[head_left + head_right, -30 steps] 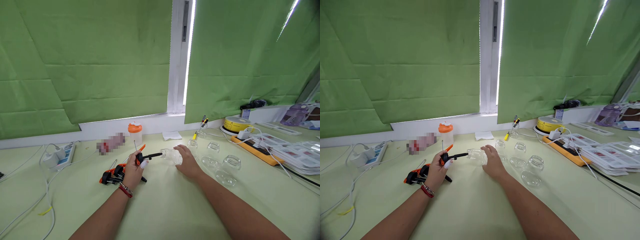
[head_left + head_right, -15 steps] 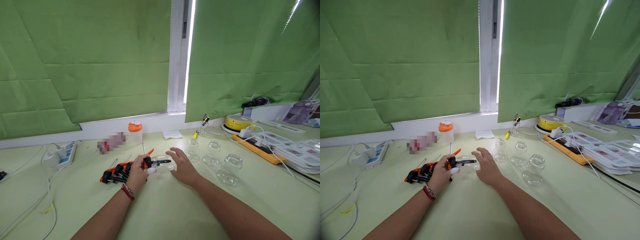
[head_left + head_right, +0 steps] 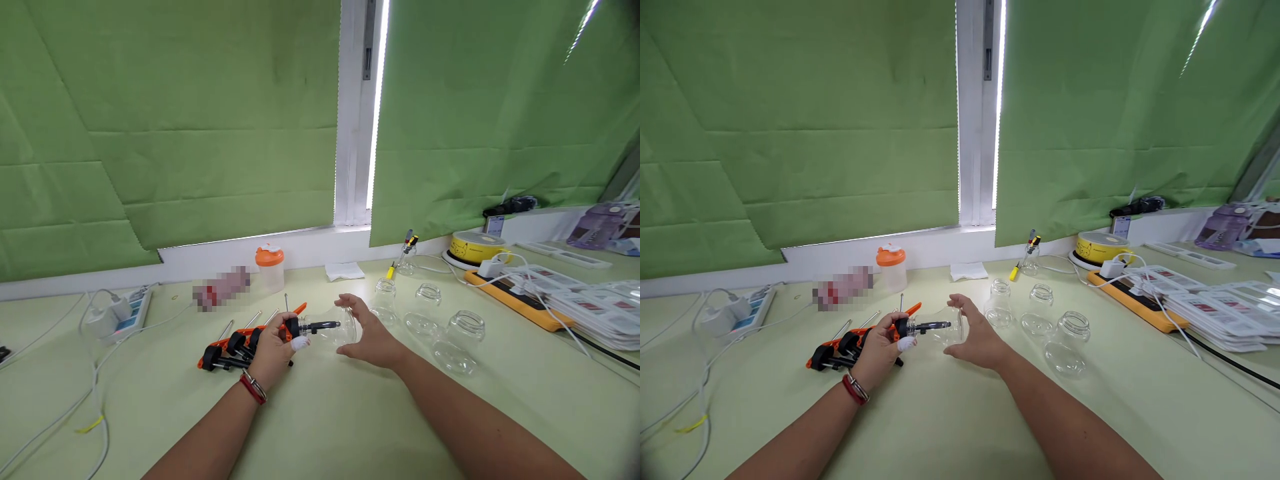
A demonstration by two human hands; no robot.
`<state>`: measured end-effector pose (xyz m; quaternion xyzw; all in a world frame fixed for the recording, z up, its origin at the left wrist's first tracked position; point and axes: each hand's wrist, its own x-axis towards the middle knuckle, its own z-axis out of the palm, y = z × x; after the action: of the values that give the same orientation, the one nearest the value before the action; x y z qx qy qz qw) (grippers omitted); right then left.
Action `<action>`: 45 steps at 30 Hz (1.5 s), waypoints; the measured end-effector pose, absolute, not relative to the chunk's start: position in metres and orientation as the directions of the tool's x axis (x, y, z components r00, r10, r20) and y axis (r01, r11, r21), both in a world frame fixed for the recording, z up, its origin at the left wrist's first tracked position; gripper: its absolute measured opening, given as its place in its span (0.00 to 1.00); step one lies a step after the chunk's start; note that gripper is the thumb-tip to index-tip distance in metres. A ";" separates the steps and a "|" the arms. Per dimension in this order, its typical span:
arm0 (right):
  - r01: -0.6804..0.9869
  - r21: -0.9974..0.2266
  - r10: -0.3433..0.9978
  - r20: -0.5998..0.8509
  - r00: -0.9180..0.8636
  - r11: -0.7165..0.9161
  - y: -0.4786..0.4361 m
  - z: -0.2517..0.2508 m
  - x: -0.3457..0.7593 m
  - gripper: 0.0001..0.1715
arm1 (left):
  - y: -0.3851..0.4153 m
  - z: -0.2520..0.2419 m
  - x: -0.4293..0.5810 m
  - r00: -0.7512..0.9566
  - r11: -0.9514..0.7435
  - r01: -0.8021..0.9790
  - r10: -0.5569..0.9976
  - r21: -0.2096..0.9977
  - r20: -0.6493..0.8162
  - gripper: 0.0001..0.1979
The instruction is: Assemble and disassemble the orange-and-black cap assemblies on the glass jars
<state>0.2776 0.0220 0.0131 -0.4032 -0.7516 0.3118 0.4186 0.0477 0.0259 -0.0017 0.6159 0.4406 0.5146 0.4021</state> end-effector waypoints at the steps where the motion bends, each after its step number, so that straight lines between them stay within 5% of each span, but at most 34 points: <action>1: 0.292 -0.838 0.872 0.365 -0.326 0.460 0.024 0.012 0.279 0.52 | 0.026 -0.001 0.048 0.087 -0.287 0.120 0.957 0.950 0.278 0.23; 6: 0.085 -0.929 0.882 0.311 -0.355 0.361 0.031 0.007 0.283 0.47 | 0.023 0.006 0.050 0.111 -0.227 0.068 0.970 0.972 0.218 0.23; 16: -0.024 -0.958 0.885 0.273 -0.376 0.285 0.033 0.005 0.285 0.43 | 0.008 0.026 0.054 0.315 -0.158 0.077 0.941 0.984 0.127 0.13; 45: -0.175 -0.981 0.910 0.147 -0.387 0.083 0.033 0.003 0.280 0.27 | 0.013 0.014 0.049 0.377 -0.119 0.138 0.924 0.983 0.059 0.25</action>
<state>0.2800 0.0325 0.0034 -0.3172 -0.5794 0.5981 0.4538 0.0492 0.0127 0.0143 0.6456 0.4112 0.3774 0.5212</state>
